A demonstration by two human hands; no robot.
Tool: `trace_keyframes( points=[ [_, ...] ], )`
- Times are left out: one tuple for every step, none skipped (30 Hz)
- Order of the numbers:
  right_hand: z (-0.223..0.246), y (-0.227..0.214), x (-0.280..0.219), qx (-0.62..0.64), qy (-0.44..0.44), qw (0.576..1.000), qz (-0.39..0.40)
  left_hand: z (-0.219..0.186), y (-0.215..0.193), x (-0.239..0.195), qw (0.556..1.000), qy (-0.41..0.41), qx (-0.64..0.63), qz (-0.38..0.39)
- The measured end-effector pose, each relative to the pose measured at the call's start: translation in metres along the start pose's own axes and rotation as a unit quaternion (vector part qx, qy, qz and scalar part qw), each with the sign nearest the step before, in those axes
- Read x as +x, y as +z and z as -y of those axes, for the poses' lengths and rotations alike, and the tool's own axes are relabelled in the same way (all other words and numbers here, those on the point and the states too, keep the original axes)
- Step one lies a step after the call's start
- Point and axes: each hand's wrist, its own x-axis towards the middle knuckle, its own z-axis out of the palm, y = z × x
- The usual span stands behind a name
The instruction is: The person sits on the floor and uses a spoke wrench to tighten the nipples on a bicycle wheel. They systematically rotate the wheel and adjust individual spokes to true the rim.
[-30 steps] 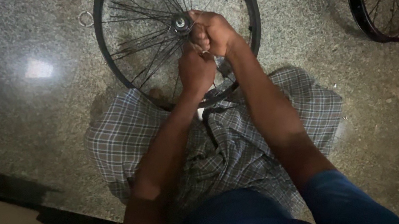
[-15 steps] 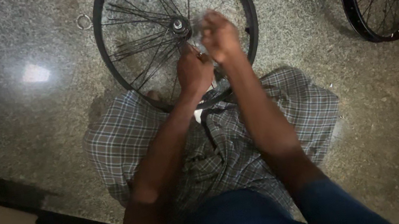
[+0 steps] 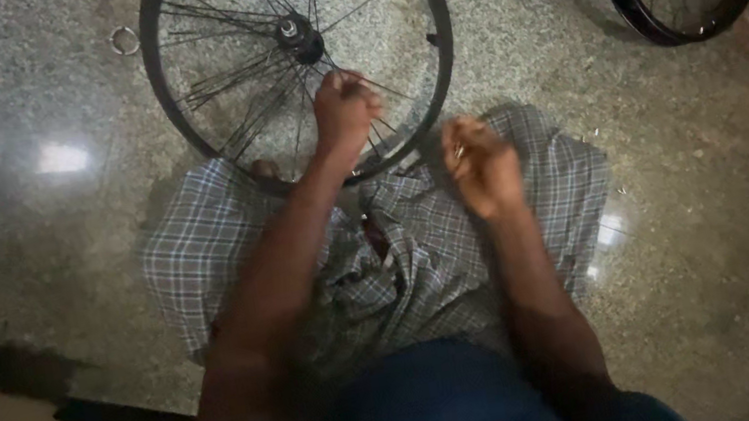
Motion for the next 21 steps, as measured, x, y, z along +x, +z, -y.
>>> trace_keyframes(
  points=[
    [0.005, -0.003, 0.007, 0.04, 0.002, 0.999, 0.003, 0.002, -0.001, -0.003, 0.998, -0.01, -0.058, 0.02],
    [0.01, -0.007, 0.011, 0.08, -0.001, 0.997, 0.007, 0.003, 0.001, -0.012, 0.991, -0.026, 0.13, 0.021],
    [0.008, -0.01, 0.01, 0.075, 0.002, 0.997, 0.023, 0.002, 0.004, -0.029, 0.948, -0.039, 0.314, 0.02],
    [0.001, -0.009, 0.01, 0.069, 0.009, 0.997, 0.042, -0.005, 0.009, -0.039, 0.872, -0.049, 0.486, 0.015],
    [-0.004, -0.007, 0.011, 0.062, 0.015, 0.996, 0.06, -0.014, 0.018, -0.038, 0.872, -0.066, 0.484, 0.03],
    [-0.008, -0.006, 0.007, 0.054, -0.005, 0.997, 0.057, -0.019, 0.023, -0.047, 0.871, -0.091, 0.481, 0.041],
    [-0.013, -0.003, 0.003, 0.046, -0.025, 0.997, 0.054, -0.022, 0.028, -0.056, 0.87, -0.115, 0.477, 0.052],
    [-0.014, 0.003, 0.002, 0.038, -0.048, 0.997, 0.053, -0.029, 0.033, -0.058, 0.86, -0.107, 0.494, 0.072],
    [-0.012, 0.009, -0.002, 0.036, -0.052, 0.997, 0.039, -0.039, 0.036, -0.057, 0.85, -0.098, 0.509, 0.092],
    [-0.009, 0.014, -0.004, 0.033, -0.057, 0.997, 0.027, -0.049, 0.039, -0.057, 0.839, -0.087, 0.525, 0.113],
    [-0.005, 0.018, -0.005, 0.031, -0.062, 0.997, 0.014, -0.06, 0.04, -0.06, 0.862, -0.141, 0.469, 0.132],
    [-0.002, 0.021, -0.006, 0.04, -0.078, 0.996, 0.024, -0.074, 0.04, -0.062, 0.879, -0.193, 0.408, 0.151],
    [0.0, 0.022, -0.006, 0.049, -0.093, 0.994, 0.033, -0.089, 0.041, -0.063, 0.89, -0.245, 0.346, 0.17],
    [0.0, 0.02, -0.009, 0.056, -0.105, 0.992, 0.041, -0.103, 0.04, -0.067, 0.883, -0.255, 0.343, 0.195],
    [0.001, 0.017, -0.009, 0.074, -0.106, 0.99, 0.053, -0.116, 0.037, -0.07, 0.875, -0.265, 0.34, 0.22],
    [0.002, 0.016, -0.007, 0.091, -0.103, 0.988, 0.067, -0.126, 0.034, -0.074, 0.868, -0.274, 0.337, 0.24],
    [0.001, 0.014, -0.003, 0.109, -0.1, 0.986, 0.081, -0.125, 0.038, -0.077, 0.879, -0.271, 0.329, 0.213],
    [0.001, 0.013, 0.001, 0.098, -0.103, 0.989, 0.043, -0.118, 0.043, -0.079, 0.889, -0.267, 0.323, 0.186],
    [0.002, 0.012, 0.006, 0.086, -0.105, 0.991, 0.005, -0.112, 0.044, -0.079, 0.898, -0.263, 0.316, 0.158],
    [0.004, 0.009, 0.009, 0.074, -0.114, 0.99, -0.034, -0.105, 0.046, -0.075, 0.911, -0.237, 0.3, 0.155],
    [0.004, 0.008, 0.01, 0.059, -0.124, 0.99, -0.015, -0.096, 0.05, -0.07, 0.923, -0.21, 0.284, 0.152]
  ],
)
